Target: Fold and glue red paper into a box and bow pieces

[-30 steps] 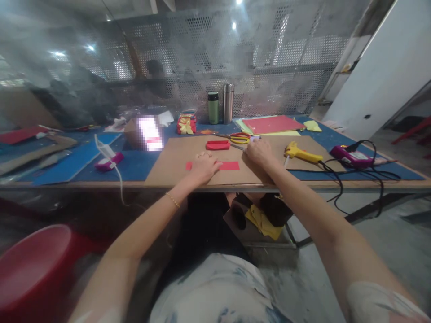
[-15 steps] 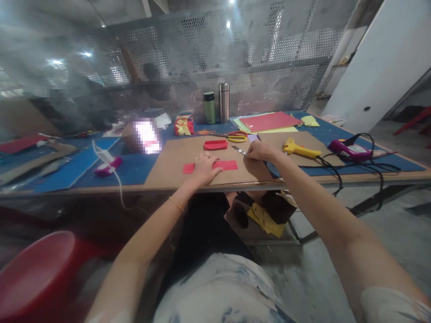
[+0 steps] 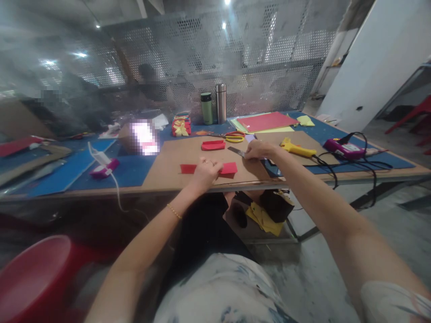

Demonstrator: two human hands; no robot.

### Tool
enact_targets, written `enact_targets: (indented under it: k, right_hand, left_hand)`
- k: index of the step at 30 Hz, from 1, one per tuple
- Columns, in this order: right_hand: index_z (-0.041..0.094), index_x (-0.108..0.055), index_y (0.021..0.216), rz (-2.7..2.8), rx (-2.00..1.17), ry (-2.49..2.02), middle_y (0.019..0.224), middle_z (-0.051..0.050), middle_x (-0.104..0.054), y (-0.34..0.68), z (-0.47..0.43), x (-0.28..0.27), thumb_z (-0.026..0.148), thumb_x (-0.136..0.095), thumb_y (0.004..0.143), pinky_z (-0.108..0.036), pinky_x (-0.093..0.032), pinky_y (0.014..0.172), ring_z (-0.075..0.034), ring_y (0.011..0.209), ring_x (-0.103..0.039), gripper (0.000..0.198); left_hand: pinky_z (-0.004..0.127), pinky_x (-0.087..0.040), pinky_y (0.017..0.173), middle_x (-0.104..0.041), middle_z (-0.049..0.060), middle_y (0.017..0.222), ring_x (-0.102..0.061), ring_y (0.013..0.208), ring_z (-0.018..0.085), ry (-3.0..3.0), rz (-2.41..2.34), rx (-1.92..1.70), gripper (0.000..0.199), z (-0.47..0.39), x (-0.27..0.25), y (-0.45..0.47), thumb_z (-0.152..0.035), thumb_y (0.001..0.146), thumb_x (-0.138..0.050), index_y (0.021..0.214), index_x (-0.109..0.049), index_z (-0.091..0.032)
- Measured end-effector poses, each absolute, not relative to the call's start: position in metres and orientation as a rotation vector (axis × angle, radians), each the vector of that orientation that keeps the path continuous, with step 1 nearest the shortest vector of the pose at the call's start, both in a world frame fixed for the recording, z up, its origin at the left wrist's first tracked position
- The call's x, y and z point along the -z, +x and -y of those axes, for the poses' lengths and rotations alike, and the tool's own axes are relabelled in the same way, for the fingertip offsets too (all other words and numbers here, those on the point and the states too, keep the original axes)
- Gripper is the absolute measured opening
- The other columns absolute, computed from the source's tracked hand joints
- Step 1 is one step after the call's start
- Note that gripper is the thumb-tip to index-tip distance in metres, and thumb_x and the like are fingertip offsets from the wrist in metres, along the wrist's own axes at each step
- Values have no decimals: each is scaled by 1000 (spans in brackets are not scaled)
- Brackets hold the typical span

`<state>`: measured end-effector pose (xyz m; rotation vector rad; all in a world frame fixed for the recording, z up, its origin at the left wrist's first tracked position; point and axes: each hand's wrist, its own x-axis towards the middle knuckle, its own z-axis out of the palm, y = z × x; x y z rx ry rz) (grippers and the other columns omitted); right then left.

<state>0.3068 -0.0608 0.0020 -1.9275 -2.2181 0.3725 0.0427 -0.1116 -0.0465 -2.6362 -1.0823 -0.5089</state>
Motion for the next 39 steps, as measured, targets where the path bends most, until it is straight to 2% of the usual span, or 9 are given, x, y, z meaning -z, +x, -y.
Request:
enact_targets:
  k: [5,9,15,18,22,24,28,32,39]
  right_hand:
    - [16,-81,90,2134,-230,-1869,89,-9,-80,313,75,-1,17,-68,89,-27,-47,73,-21,83,-70,14]
    - [17,-74,91,1970,-288,-1665,78,-7,-75,331,114,13,27,-57,99,-28,-46,70,-19,71,-66,21]
    - [19,-75,99,1894,-570,-1440,65,-1,-67,339,172,48,42,-58,96,-28,-45,62,-18,60,-59,29]
    - [18,-81,115,1939,-657,-1375,66,-1,-69,335,184,57,40,-56,96,-28,-47,63,-19,62,-62,38]
    - [18,-85,116,1959,-712,-1350,82,-6,-80,331,187,58,35,-55,96,-29,-54,69,-21,72,-70,40]
    - [18,-86,116,1962,-701,-1360,88,-7,-83,330,187,57,32,-56,96,-30,-56,72,-21,75,-73,38]
    - [20,-86,117,1985,-661,-1382,97,-7,-86,325,187,55,26,-55,97,-30,-59,78,-22,81,-77,38]
    - [21,-86,120,1999,-644,-1384,113,-8,-86,322,187,55,22,-55,97,-31,-61,88,-25,100,-81,39]
    - [23,-84,126,1997,-709,-1328,119,-5,-85,320,189,61,21,-53,98,-33,-63,93,-26,110,-80,42]
  left_hand:
    - [42,-39,98,-76,13,103,-65,98,26,-2661,1081,585,31,116,48,41,-17,108,-42,112,-73,-16]
    - [41,-40,99,-79,11,107,-68,103,26,-2709,1152,718,27,118,47,41,-23,110,-48,117,-74,-18]
    - [45,-39,103,-81,11,112,-70,105,26,-2782,1215,764,25,118,45,43,-24,108,-53,115,-77,-20]
    - [45,-40,103,-81,10,114,-69,108,26,-2774,1227,738,25,119,46,44,-23,108,-52,117,-75,-21]
    - [46,-40,105,-74,14,131,-63,122,31,-2678,1218,694,35,123,42,47,-23,105,-58,138,-68,-22]
    - [49,-39,106,-70,17,136,-59,126,34,-2619,1178,659,31,125,39,49,-26,105,-59,132,-74,-23]
    - [47,-43,99,-68,15,116,-59,109,29,-2742,1028,505,33,118,40,51,-30,110,-51,109,-83,-23]
    - [37,-48,89,-58,9,100,-55,94,23,-2887,1050,516,35,104,49,49,-33,110,-53,128,-82,-26]
    - [36,-50,93,-50,6,99,-49,92,22,-2979,1117,455,47,95,48,48,-20,107,-47,140,-76,-35]
